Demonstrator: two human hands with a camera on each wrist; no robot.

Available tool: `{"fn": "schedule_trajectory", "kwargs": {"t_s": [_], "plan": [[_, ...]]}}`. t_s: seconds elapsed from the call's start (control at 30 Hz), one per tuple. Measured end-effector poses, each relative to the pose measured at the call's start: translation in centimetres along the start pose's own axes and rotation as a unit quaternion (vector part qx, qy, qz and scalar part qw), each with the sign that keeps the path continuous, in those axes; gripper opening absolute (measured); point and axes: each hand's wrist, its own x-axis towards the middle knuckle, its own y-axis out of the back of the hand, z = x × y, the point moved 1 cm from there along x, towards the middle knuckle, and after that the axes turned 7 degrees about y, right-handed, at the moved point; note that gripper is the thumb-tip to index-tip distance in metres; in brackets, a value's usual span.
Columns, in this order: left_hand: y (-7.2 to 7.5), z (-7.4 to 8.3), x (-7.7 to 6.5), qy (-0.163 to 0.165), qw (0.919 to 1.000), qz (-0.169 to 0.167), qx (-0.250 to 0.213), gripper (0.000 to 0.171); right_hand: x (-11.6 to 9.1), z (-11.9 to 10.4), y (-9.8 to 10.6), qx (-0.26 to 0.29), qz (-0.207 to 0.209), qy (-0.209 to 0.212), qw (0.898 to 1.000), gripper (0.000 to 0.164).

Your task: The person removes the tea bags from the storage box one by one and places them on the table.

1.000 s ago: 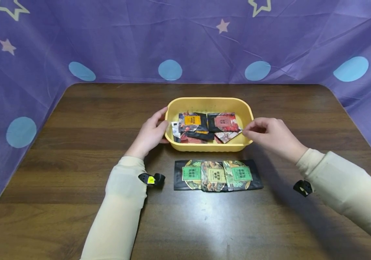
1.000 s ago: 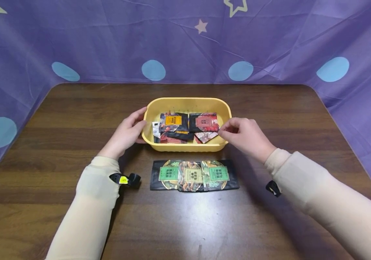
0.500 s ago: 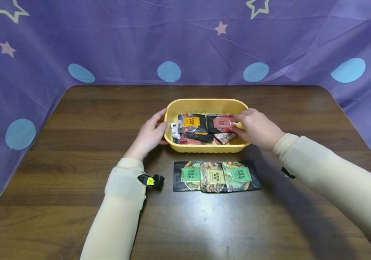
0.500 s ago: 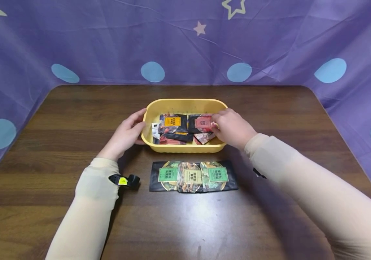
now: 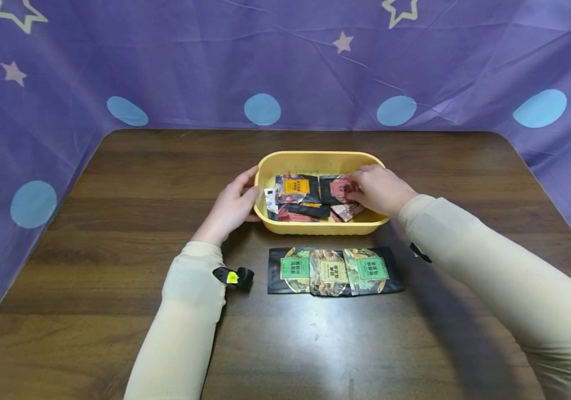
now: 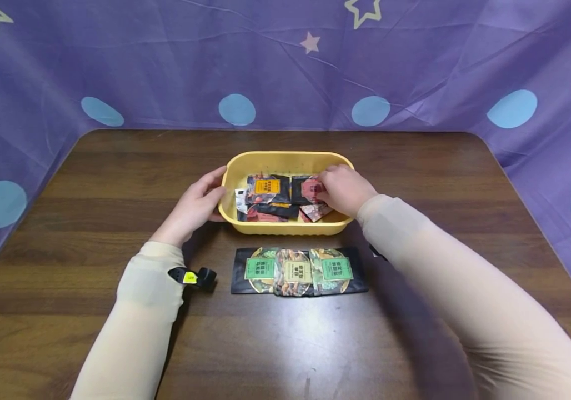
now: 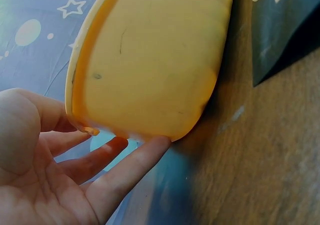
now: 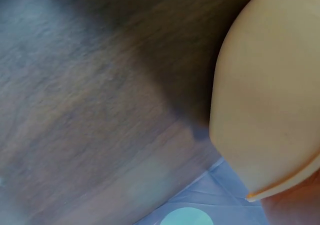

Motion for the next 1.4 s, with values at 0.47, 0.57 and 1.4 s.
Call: {"fn": "schedule_trajectory", "kwargs": {"t_s": [0.47,0.57,1.4], "plan": [[0.1,-0.1,0.1,0.0,1.0,0.001,0.004,0.054,1.0,-0.3,-0.1,-0.007,-0.026,-0.013,1.0,0.015],[0.1,-0.1,0.1,0.002,1.0,0.001,0.005,0.054,1.2,-0.2,-0.2,-0.009,-0.041,-0.017,0.999,0.022],[0.0,-0.1,0.0,-0.004,1.0,0.004,0.006,0.054,1.4,-0.3,-0.2,-0.001,-0.084,-0.04,0.996,0.055]]}}
